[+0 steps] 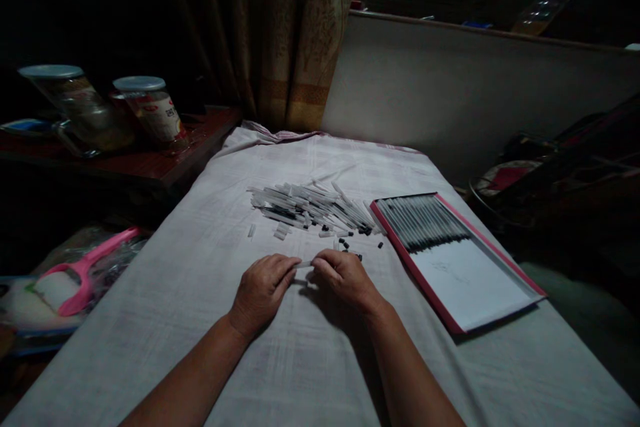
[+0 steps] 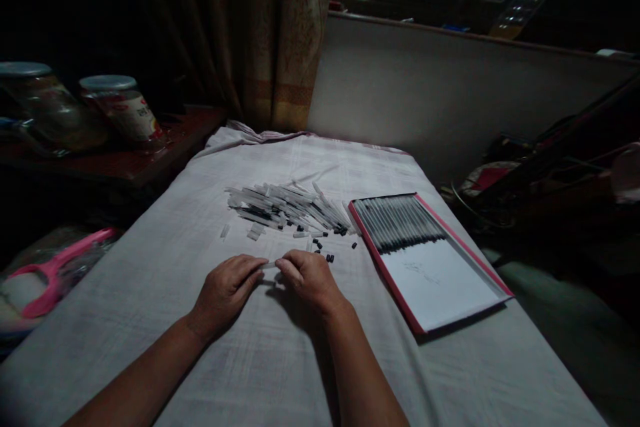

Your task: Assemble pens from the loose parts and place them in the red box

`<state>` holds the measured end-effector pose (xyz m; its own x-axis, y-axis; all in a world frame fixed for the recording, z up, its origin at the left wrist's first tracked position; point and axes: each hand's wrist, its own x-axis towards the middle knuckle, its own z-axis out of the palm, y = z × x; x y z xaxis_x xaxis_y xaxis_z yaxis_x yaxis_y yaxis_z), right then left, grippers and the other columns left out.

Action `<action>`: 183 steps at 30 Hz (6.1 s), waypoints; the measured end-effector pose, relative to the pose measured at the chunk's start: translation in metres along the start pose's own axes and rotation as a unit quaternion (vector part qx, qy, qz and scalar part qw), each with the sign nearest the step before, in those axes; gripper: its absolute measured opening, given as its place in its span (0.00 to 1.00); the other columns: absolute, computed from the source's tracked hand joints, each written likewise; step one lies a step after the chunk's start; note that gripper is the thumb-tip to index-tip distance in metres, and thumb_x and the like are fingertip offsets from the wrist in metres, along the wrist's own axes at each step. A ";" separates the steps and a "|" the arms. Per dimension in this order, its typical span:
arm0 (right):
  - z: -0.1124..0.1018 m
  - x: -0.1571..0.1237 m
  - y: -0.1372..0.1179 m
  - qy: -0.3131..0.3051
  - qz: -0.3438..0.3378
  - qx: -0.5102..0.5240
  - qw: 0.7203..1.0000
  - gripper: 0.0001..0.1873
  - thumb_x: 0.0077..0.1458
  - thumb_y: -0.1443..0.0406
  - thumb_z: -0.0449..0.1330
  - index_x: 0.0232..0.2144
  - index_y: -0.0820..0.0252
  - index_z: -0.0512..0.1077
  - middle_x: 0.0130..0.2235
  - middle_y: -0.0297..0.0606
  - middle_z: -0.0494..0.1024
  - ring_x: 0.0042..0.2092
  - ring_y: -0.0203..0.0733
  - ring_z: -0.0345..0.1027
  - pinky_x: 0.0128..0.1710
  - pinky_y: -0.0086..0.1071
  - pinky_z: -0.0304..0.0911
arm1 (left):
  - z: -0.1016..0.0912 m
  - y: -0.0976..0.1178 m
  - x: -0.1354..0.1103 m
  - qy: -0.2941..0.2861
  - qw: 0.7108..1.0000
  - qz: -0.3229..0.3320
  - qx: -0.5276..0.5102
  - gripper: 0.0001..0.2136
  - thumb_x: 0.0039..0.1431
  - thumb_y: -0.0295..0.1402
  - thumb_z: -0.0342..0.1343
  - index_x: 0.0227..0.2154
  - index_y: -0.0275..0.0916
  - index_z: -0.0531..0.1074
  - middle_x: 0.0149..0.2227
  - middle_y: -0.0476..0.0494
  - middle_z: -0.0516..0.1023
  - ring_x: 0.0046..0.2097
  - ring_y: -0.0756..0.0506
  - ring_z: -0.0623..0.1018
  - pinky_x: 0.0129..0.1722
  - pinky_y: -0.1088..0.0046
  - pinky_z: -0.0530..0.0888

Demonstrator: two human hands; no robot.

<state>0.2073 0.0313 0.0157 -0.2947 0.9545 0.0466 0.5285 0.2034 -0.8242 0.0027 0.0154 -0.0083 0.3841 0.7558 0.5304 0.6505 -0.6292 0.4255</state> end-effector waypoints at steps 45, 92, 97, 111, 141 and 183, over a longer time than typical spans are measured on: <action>-0.006 -0.003 -0.006 -0.031 -0.026 -0.060 0.997 0.11 0.60 0.62 0.53 0.32 0.59 0.73 0.28 0.34 0.76 0.31 0.37 0.68 0.32 0.29 0.58 | 0.000 -0.001 0.000 -0.012 1.000 -0.017 -0.001 0.10 0.65 0.30 0.51 0.45 0.40 0.74 0.38 0.43 0.80 0.40 0.45 0.78 0.41 0.68 0.75; -0.045 0.083 0.018 0.010 0.083 -0.419 0.904 0.18 0.58 0.69 0.52 0.48 0.55 0.74 0.43 0.45 0.80 0.43 0.49 0.74 0.39 0.35 0.62 | 0.001 -0.008 0.011 0.064 0.786 -0.421 -0.449 0.29 0.47 0.50 0.62 0.49 0.37 0.74 0.25 0.55 0.67 0.18 0.57 0.63 0.14 0.82 0.58; -0.049 0.069 0.014 0.060 0.035 -0.326 0.943 0.25 0.55 0.71 0.53 0.54 0.49 0.71 0.47 0.41 0.79 0.44 0.48 0.73 0.43 0.37 0.64 | 0.004 -0.009 0.008 0.060 0.815 -0.400 -0.415 0.25 0.47 0.47 0.62 0.45 0.36 0.77 0.23 0.52 0.70 0.20 0.54 0.66 0.18 0.79 0.63; -0.025 0.015 0.041 0.197 -0.021 -0.064 0.978 0.17 0.51 0.69 0.52 0.39 0.59 0.78 0.40 0.43 0.79 0.44 0.46 0.72 0.46 0.39 0.66 | 0.002 -0.007 0.008 0.031 0.828 -0.381 -0.411 0.20 0.52 0.45 0.59 0.43 0.35 0.75 0.27 0.50 0.71 0.22 0.53 0.69 0.20 0.78 0.67; -0.043 0.005 0.016 0.004 0.108 -0.397 0.912 0.07 0.58 0.63 0.59 0.37 0.55 0.77 0.40 0.38 0.78 0.42 0.42 0.71 0.33 0.30 0.55 | -0.007 -0.008 0.016 0.088 0.753 -0.436 -0.484 0.22 0.50 0.51 0.61 0.39 0.41 0.63 0.29 0.53 0.75 0.25 0.51 0.77 0.21 0.78 0.74; -0.021 0.009 -0.004 -0.049 -0.009 0.073 0.996 0.10 0.52 0.67 0.60 0.36 0.59 0.80 0.37 0.38 0.83 0.39 0.42 0.76 0.43 0.35 0.68 | -0.001 -0.003 0.000 -0.051 0.977 -0.141 -0.154 0.12 0.64 0.36 0.52 0.44 0.43 0.79 0.33 0.45 0.79 0.35 0.47 0.78 0.36 0.75 0.71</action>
<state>0.2187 0.0440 0.0311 -0.3833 0.9236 0.0129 0.4037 0.1801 -0.8970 0.0006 0.0169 -0.0089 0.2912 0.9116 0.2903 0.5190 -0.4054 0.7525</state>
